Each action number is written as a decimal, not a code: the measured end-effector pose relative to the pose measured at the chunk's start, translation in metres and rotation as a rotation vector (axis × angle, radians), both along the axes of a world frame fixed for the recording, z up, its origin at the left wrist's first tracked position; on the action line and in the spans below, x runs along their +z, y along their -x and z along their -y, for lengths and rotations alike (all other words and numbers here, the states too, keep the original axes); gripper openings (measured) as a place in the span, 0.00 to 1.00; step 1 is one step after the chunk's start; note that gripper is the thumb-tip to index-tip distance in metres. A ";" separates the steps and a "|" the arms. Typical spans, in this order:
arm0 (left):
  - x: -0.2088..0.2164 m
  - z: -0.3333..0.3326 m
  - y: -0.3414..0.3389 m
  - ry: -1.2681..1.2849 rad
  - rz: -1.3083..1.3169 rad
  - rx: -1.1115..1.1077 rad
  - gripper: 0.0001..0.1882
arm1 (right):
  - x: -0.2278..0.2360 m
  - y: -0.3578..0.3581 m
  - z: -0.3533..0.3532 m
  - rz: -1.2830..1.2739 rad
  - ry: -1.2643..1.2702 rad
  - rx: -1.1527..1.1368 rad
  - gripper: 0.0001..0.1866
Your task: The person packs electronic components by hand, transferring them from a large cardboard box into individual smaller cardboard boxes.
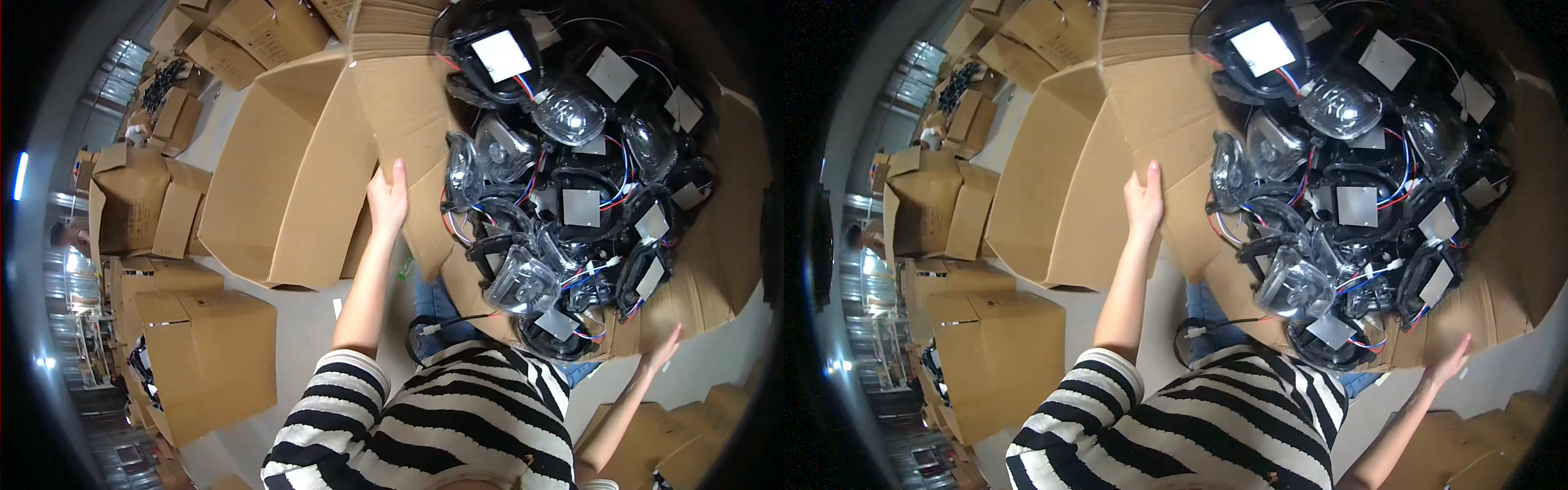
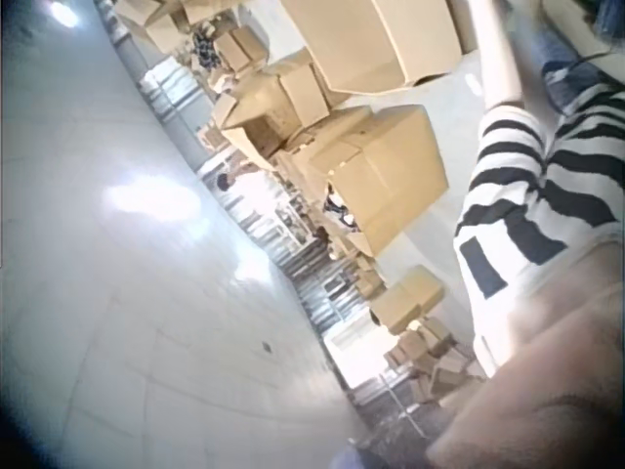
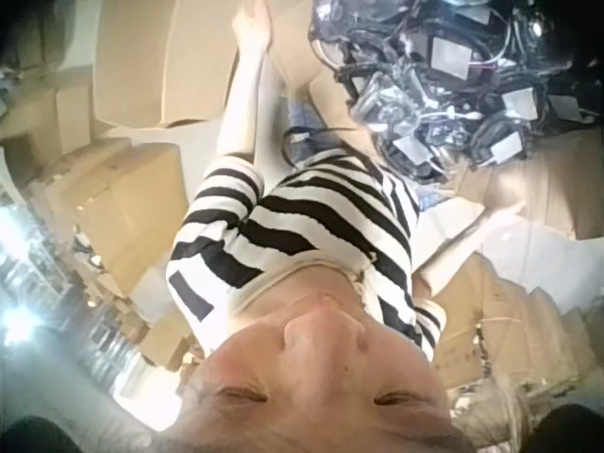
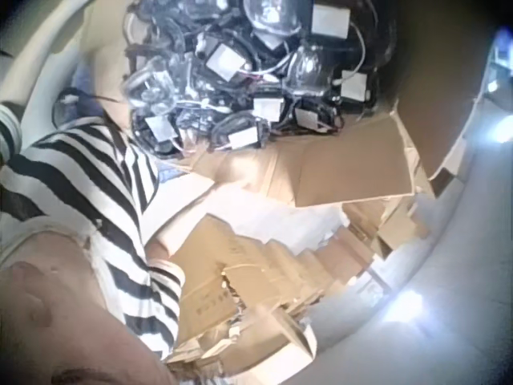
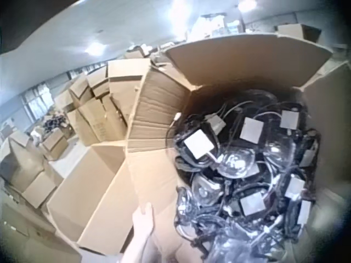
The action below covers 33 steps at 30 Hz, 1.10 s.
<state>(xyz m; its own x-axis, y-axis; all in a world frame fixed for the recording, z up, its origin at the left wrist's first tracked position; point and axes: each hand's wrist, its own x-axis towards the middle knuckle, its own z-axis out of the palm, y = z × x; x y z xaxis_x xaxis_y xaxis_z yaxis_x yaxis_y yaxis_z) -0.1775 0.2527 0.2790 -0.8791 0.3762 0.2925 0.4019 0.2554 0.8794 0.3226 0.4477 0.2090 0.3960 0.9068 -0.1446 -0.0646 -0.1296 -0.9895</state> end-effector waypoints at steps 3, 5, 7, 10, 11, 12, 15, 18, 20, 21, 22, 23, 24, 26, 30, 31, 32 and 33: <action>-0.004 0.000 0.007 -0.018 -0.047 -0.037 0.15 | -0.001 0.001 -0.005 0.048 -0.055 0.049 0.23; -0.006 -0.002 0.011 -0.057 -0.052 -0.047 0.15 | 0.000 -0.005 -0.013 0.061 -0.083 0.105 0.23; -0.005 0.001 0.009 -0.111 -0.103 -0.044 0.14 | -0.005 -0.006 -0.016 -0.003 -0.072 0.183 0.25; -0.005 -0.004 0.010 -0.004 -0.076 0.001 0.14 | -0.002 -0.008 -0.024 0.097 -0.030 0.135 0.28; -0.006 -0.009 0.012 0.036 -0.074 0.008 0.14 | 0.008 0.003 -0.019 0.102 -0.017 0.143 0.29; -0.003 -0.010 0.010 0.037 -0.042 -0.006 0.13 | 0.018 0.009 -0.012 0.109 -0.004 0.149 0.31; -0.016 -0.019 0.015 -0.207 -0.205 -0.052 0.10 | 0.017 -0.005 -0.021 0.121 -0.027 0.176 0.32; -0.012 -0.013 0.016 -0.137 -0.138 -0.051 0.10 | 0.025 0.002 -0.018 0.178 0.031 0.156 0.33; -0.009 -0.011 0.018 -0.174 -0.126 -0.067 0.11 | 0.023 -0.002 -0.023 0.153 0.019 0.138 0.32; -0.005 -0.009 0.017 -0.124 -0.115 -0.060 0.11 | 0.033 0.017 -0.011 0.140 -0.002 0.082 0.32; -0.004 -0.009 0.017 -0.073 -0.104 -0.056 0.12 | 0.032 0.019 -0.012 0.135 0.002 0.093 0.32; -0.011 -0.014 0.019 -0.148 -0.184 -0.036 0.10 | 0.029 0.017 -0.013 0.185 -0.008 0.099 0.33; -0.011 -0.015 0.019 -0.153 -0.190 -0.038 0.10 | 0.030 0.013 -0.014 0.237 -0.027 0.095 0.33; -0.007 -0.016 0.015 -0.143 -0.152 -0.034 0.11 | 0.024 0.004 -0.023 0.179 -0.014 0.111 0.33; -0.009 -0.018 0.016 -0.127 -0.187 -0.001 0.11 | 0.014 -0.009 -0.037 0.206 0.006 0.159 0.33; -0.008 -0.020 0.014 -0.080 -0.159 -0.018 0.11 | 0.015 -0.008 -0.035 0.195 0.001 0.161 0.33; -0.007 -0.021 0.012 -0.096 -0.162 -0.023 0.10 | 0.017 -0.007 -0.033 0.168 0.014 0.166 0.33; -0.006 -0.020 0.011 -0.096 -0.164 -0.015 0.10 | 0.020 -0.003 -0.030 0.142 0.030 0.178 0.33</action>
